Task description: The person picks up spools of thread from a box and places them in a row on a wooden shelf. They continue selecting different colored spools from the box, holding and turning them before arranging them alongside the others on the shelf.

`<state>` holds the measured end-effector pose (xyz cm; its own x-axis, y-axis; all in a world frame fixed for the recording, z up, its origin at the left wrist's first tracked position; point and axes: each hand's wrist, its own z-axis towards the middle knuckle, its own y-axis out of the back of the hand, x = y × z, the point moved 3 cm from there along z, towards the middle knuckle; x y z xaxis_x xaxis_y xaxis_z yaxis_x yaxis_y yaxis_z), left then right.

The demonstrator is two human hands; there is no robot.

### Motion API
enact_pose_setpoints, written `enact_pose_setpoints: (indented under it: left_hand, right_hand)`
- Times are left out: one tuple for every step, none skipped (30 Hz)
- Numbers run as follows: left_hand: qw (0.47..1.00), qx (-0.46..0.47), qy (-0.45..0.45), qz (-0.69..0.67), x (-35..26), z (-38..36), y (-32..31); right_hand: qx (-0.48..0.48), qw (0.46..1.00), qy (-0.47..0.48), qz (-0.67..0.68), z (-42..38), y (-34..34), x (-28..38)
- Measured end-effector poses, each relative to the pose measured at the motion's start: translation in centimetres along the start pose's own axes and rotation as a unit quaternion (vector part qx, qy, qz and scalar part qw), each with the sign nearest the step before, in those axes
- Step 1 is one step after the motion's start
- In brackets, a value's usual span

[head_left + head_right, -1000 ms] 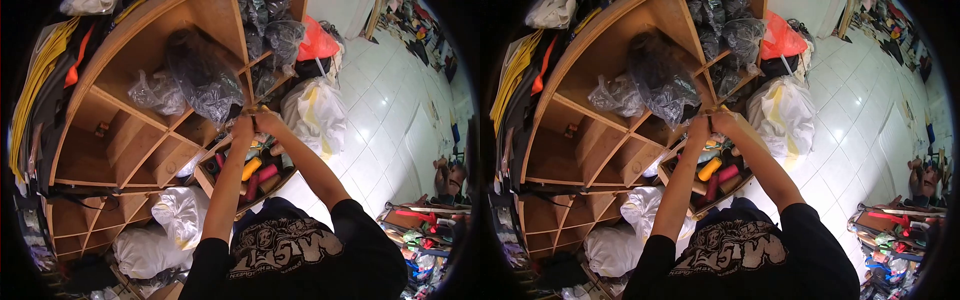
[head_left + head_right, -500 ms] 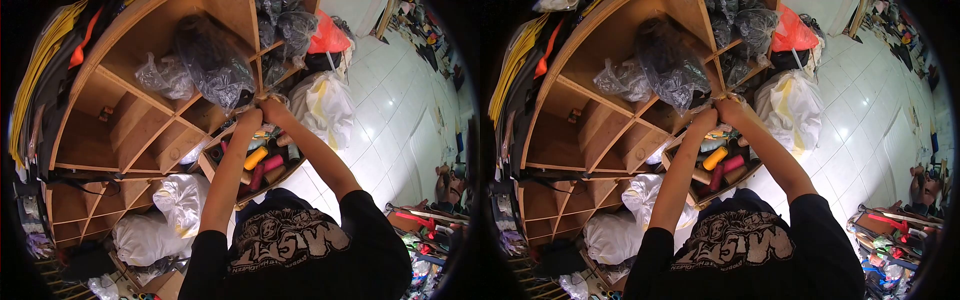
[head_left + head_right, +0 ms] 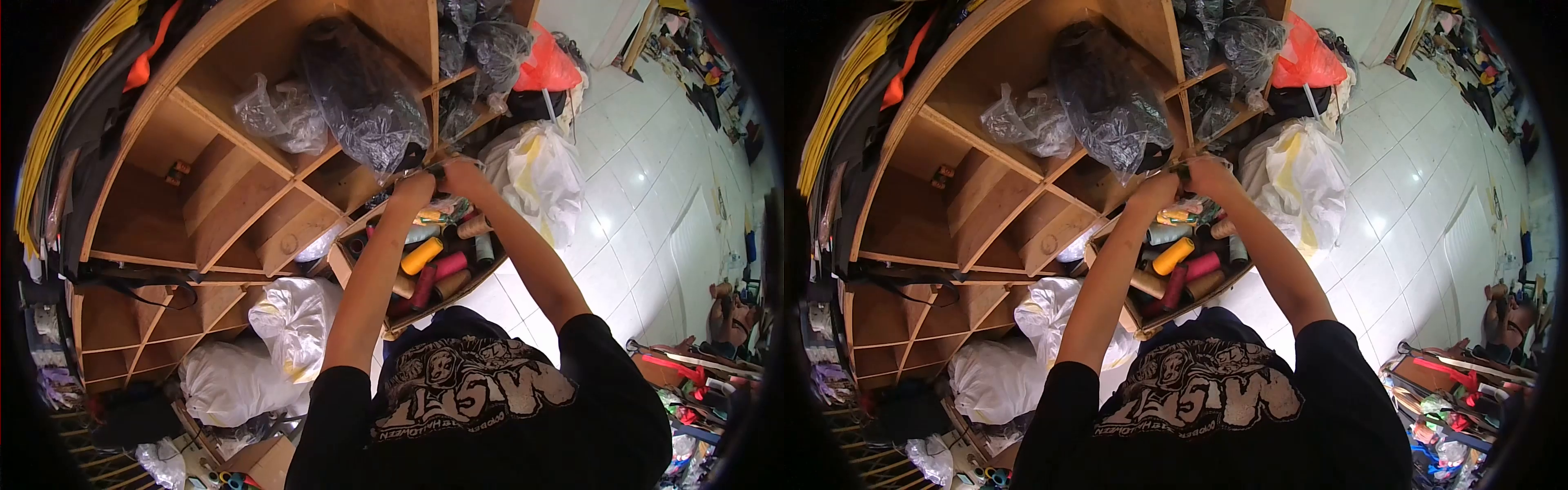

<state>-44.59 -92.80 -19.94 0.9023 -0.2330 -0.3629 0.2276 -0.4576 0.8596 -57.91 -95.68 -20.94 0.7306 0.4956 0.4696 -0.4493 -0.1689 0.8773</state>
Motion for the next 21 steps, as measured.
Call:
enact_pose_setpoints:
  left_hand:
    - [1.0,0.005,-0.009,0.001,-0.2,-0.2,0.3]
    - [0.999,-0.035,-0.012,-0.009,-0.5,-0.6,0.7]
    - [0.997,-0.073,-0.015,-0.02,-1.1,-1.5,0.9]
    - [0.993,-0.111,-0.017,-0.03,-1.3,-1.8,1.0]
    - [0.993,-0.111,-0.023,-0.018,-1.3,-1.9,0.9]
    - [0.993,-0.11,-0.029,-0.006,-1.1,-1.7,0.7]
    - [0.993,-0.112,-0.034,0.007,-1.0,-1.6,1.0]
    - [0.992,-0.117,-0.031,-0.026,-0.9,-1.7,1.2]
    - [0.991,-0.12,-0.026,-0.061,-1.1,-2.3,1.7]
    - [0.988,-0.129,-0.035,-0.079,-1.5,-3.0,2.4]
    - [0.985,-0.138,-0.045,-0.096,-1.9,-3.8,3.3]
    - [0.981,-0.153,-0.067,-0.098,-2.6,-5.1,4.2]
    - [0.977,-0.166,-0.089,-0.102,-2.9,-6.0,4.6]
    - [0.967,-0.187,-0.108,-0.134,-2.7,-6.6,4.4]
    - [0.955,-0.21,-0.128,-0.165,-2.4,-6.9,4.5]
    - [0.941,-0.236,-0.149,-0.193,-2.0,-6.9,5.0]
    - [0.923,-0.245,-0.165,-0.248,-1.6,-7.3,5.0]
    - [0.901,-0.254,-0.179,-0.302,-1.2,-7.7,5.0]
    - [0.876,-0.264,-0.193,-0.356,-1.0,-8.0,5.2]
    - [0.847,-0.237,-0.156,-0.449,-0.3,-8.3,5.1]
    - [0.809,-0.207,-0.117,-0.538,0.0,-8.9,5.0]
  right_hand:
    - [-0.026,1.0,0.012,0.012,-0.1,0.3,0.1]
    - [-0.016,1.0,-0.006,0.009,0.0,0.4,0.0]
    - [-0.004,1.0,-0.024,0.007,-0.3,1.4,0.6]
    - [0.007,0.999,-0.042,0.005,-0.5,2.4,1.3]
    - [-0.006,0.998,-0.06,0.013,-0.9,3.4,2.2]
    - [-0.017,0.997,-0.078,0.021,-1.3,4.4,3.3]
    - [-0.03,0.995,-0.094,0.028,-1.4,5.0,3.9]
    - [-0.042,0.996,-0.075,0.022,-1.3,5.3,4.1]
    - [-0.051,0.997,-0.056,0.018,-1.5,5.4,4.2]
    - [-0.062,0.997,-0.037,0.013,-1.6,5.6,4.2]
    - [-0.065,0.996,-0.023,0.062,-1.6,5.9,4.1]
    - [-0.068,0.992,-0.008,0.11,-1.7,6.3,3.8]
    - [-0.069,0.985,0.006,0.158,-1.9,6.7,3.5]
    - [-0.068,0.976,-0.009,0.209,-2.4,6.1,2.5]
    - [-0.07,0.963,-0.023,0.258,-2.6,5.9,2.1]
    - [-0.073,0.949,-0.033,0.305,-2.3,5.8,1.5]
    - [-0.06,0.924,-0.055,0.374,-2.7,5.7,0.9]
    - [-0.045,0.893,-0.077,0.441,-3.5,7.2,2.0]
    - [-0.029,0.857,-0.097,0.504,-3.8,8.0,2.6]
    - [-0.034,0.839,-0.112,0.532,-3.9,7.8,2.2]
    - [-0.037,0.818,-0.128,0.559,-4.0,7.5,1.8]
